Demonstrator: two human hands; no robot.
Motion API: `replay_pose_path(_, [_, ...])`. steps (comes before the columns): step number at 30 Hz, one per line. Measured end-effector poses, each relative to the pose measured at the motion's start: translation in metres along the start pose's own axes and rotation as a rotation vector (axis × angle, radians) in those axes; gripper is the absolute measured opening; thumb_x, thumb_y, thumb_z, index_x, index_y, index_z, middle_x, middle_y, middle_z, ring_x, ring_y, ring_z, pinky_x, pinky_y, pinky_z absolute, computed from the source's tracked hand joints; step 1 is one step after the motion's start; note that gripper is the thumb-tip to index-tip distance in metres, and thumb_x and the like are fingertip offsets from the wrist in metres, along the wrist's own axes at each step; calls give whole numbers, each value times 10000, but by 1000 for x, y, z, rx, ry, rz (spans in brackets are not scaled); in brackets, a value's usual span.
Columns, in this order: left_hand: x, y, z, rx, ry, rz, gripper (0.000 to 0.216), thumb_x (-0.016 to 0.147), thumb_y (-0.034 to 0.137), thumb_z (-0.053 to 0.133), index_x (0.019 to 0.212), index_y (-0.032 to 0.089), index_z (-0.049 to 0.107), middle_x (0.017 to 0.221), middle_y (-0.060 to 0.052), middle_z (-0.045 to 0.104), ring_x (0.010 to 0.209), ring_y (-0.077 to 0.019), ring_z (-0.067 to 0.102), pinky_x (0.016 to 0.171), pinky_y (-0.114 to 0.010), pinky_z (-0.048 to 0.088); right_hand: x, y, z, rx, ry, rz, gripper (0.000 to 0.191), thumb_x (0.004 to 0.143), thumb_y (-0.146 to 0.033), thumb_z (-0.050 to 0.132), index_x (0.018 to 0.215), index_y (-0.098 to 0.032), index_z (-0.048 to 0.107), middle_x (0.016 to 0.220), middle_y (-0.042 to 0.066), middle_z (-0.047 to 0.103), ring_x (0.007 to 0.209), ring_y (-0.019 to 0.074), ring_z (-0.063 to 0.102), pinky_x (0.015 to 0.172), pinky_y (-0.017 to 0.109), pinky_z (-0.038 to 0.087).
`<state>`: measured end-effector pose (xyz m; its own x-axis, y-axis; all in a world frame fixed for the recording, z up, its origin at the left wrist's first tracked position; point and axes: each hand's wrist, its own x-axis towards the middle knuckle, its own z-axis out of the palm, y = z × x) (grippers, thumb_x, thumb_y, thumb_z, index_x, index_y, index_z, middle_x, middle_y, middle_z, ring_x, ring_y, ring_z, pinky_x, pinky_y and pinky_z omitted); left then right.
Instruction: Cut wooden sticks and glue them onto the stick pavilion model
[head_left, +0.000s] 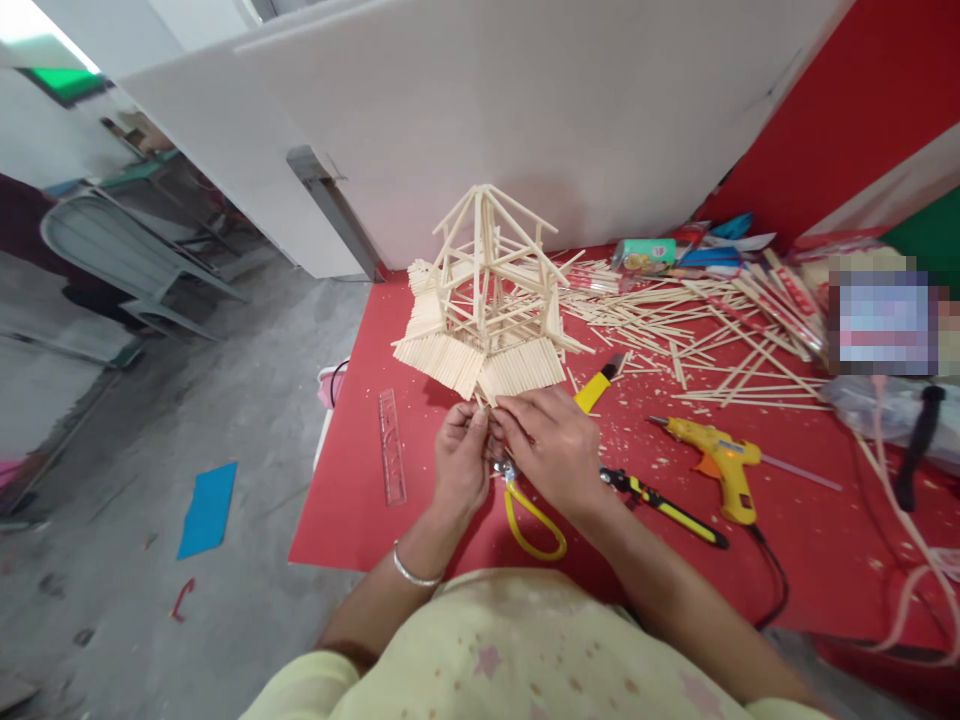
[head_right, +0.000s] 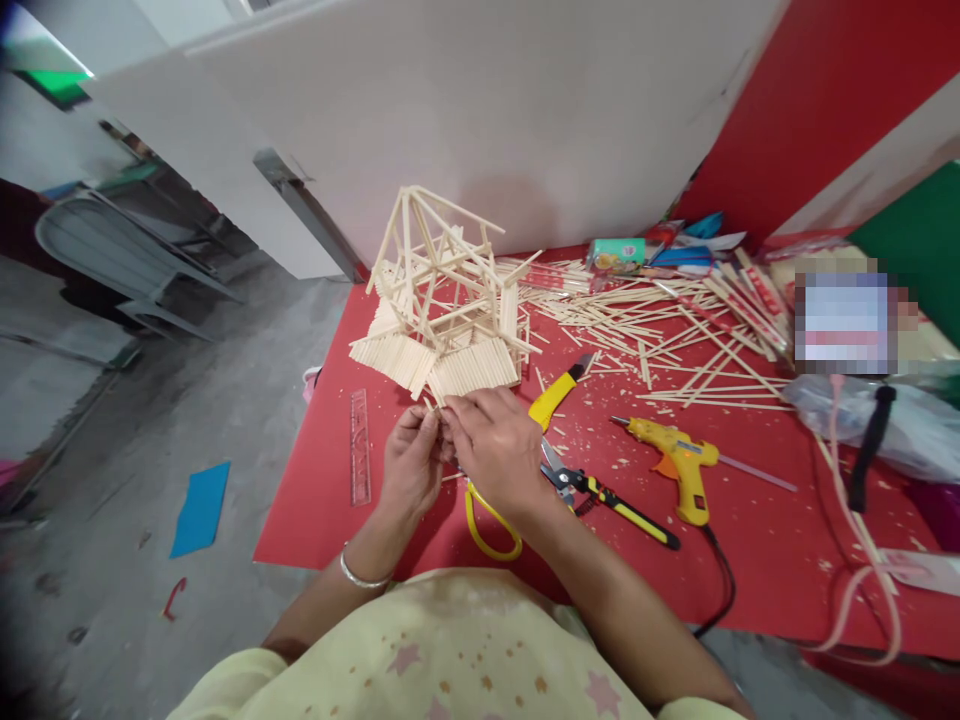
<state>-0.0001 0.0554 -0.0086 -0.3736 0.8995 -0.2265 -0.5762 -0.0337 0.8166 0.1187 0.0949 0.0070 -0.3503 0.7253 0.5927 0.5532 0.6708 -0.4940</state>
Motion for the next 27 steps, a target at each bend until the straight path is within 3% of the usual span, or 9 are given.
replay_pose_path(16, [-20, -1, -26, 74, -55, -18, 319, 721, 353, 875, 815, 178, 626, 686, 12, 651, 513, -70, 562, 459, -165, 448, -3, -2, -5, 38, 53, 21, 167, 964, -240, 594, 1046, -208, 736, 965, 39, 750, 908, 188, 640, 857, 338, 500])
replay_pose_path(22, [-22, -7, -38, 145, -61, -23, 308, 733, 373, 863, 832, 177, 646, 622, 15, 630, 500, -77, 540, 494, -182, 446, -19, -6, -5, 185, -26, 84, 176, 955, -305, 618, 1054, -224, 738, 942, 36, 744, 866, 170, 646, 841, 323, 504])
replay_pose_path(27, [-24, -12, -36, 179, -139, -99, 291, 733, 358, 855, 860, 183, 660, 627, 19, 617, 488, -80, 520, 498, -199, 435, -39, -3, -5, 218, -61, 79, 209, 965, -242, 592, 1122, -241, 729, 971, 29, 735, 889, 158, 645, 851, 317, 511])
